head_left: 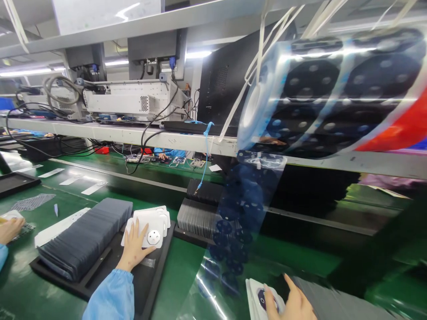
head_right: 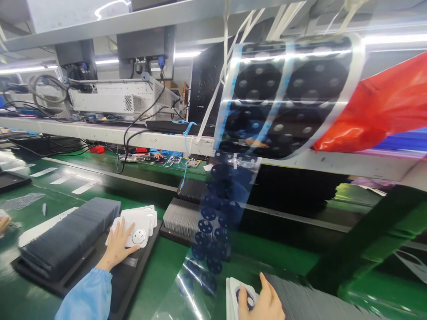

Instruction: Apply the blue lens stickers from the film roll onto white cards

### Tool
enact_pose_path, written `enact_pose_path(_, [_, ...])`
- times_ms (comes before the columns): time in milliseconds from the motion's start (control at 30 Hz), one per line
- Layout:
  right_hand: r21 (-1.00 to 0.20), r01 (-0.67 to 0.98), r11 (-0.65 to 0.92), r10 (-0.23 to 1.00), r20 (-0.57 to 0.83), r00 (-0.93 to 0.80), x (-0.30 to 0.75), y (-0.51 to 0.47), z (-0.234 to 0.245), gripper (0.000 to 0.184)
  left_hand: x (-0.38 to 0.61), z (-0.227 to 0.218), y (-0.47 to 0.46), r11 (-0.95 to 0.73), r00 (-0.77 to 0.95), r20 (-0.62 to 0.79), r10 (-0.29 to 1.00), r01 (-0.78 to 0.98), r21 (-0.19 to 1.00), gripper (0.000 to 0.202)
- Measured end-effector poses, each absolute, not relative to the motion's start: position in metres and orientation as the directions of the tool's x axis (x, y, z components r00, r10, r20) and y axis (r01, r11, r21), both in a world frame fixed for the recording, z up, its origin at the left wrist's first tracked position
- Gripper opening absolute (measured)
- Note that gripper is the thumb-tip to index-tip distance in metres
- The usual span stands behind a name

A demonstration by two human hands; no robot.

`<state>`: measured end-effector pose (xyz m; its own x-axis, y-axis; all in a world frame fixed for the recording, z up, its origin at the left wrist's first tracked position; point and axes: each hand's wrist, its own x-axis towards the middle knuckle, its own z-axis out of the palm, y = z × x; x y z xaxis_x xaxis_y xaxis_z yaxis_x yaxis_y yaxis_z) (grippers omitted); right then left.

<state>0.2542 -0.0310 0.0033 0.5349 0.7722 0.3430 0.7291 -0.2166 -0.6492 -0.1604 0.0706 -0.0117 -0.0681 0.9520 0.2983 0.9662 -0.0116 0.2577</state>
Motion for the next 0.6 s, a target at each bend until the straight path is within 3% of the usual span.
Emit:
enact_pose_path(100, [-0.655,0.755,-0.04,0.759,0.471,0.449,0.229,-0.033,0.001,0.061,-0.159,-0.008,0.074,-0.026,-0.065,0.323,0.944,0.962,0.271,0.067])
enact_pose_path(200, [-0.638,0.756,0.15,0.783,0.543,0.303,0.209,-0.034,-0.002,0.045,-0.158,0.005,0.075,-0.106,-0.094,0.442,0.892,0.907,0.406,0.045])
enact_pose_path(300, [-0.612,0.763,0.21,0.809,0.546,0.216,0.196,-0.036,-0.003,0.038,-0.154,0.02,0.069,-0.127,-0.18,0.485,0.856,0.836,0.534,0.02])
enact_pose_path(367, [-0.629,0.75,0.207,0.829,0.52,0.207,0.189,-0.038,-0.003,0.039,-0.148,0.03,0.063,-0.083,-0.297,0.476,0.828,0.774,0.628,0.025])
enact_pose_path(433, [-0.716,0.678,0.168,0.848,0.456,0.271,0.183,-0.038,-0.007,0.045,-0.136,0.039,0.056,-0.107,-0.452,0.378,0.808,0.519,0.848,0.034])
enact_pose_path(500, [-0.839,0.529,0.126,0.874,0.347,0.342,0.178,-0.038,-0.013,0.055,-0.119,0.045,0.05,-0.146,-0.465,0.16,0.871,0.066,0.987,0.043])
enact_pose_path(533, [-0.889,0.444,0.113,0.889,0.29,0.354,0.177,-0.037,-0.017,0.06,-0.109,0.046,0.047,-0.109,-0.39,0.045,0.92,-0.143,0.984,0.046])
enact_pose_path(600, [-0.945,0.309,0.105,0.918,0.212,0.334,0.176,-0.036,-0.024,0.062,-0.086,0.042,0.041,0.08,-0.161,-0.146,0.976,-0.359,0.93,0.046])
